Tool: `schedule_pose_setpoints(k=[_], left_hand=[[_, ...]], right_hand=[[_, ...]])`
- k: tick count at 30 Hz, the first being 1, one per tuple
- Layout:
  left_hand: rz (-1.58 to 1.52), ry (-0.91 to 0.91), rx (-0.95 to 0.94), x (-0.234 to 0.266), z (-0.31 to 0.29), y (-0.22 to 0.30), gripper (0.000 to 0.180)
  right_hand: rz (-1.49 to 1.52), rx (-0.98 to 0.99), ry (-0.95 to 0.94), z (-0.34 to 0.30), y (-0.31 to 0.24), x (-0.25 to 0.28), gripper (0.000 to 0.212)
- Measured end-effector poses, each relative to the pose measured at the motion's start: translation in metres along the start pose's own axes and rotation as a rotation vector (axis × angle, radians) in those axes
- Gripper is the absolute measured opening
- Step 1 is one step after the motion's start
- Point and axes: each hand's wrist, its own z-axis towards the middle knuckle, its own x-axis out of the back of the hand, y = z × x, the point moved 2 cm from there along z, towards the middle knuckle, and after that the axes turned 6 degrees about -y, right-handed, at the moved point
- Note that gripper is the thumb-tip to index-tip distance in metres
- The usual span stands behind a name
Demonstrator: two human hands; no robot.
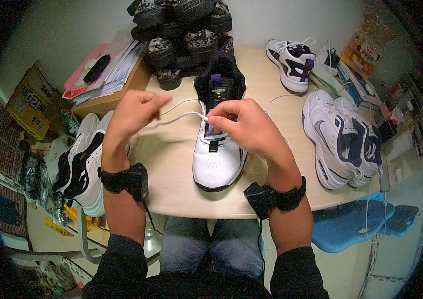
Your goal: The person laces a white and purple athletic shoe by threading the laces through the eyelets and pulling them tight.
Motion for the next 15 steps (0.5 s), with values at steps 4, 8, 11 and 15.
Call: schedule_pose_setpoints(k=[4, 8, 11, 15], left_hand=[[0.024, -0.223, -0.405, -0.028, -0.002, 0.014, 0.019], [-0.04, -0.345, -0.4, -0.038, 0.002, 0.01, 0.016], [-0.049, -0.373, -0.461, -0.033, 0.002, 0.012, 0.016], [-0.095, -0.419, -0.493, -0.027, 0.005, 0.002, 0.016]], right_hand=[[-0.019, -0.01, -0.017, -0.001, -0.002, -0.003, 0.017], [-0.125, 0.028, -0.032, -0.001, -0.001, -0.001, 0.02], [0.035, 0.075, 0.002, 0.002, 0.005, 0.0, 0.023], [0.169, 0.025, 0.078, 0.003, 0.002, 0.001, 0.026]])
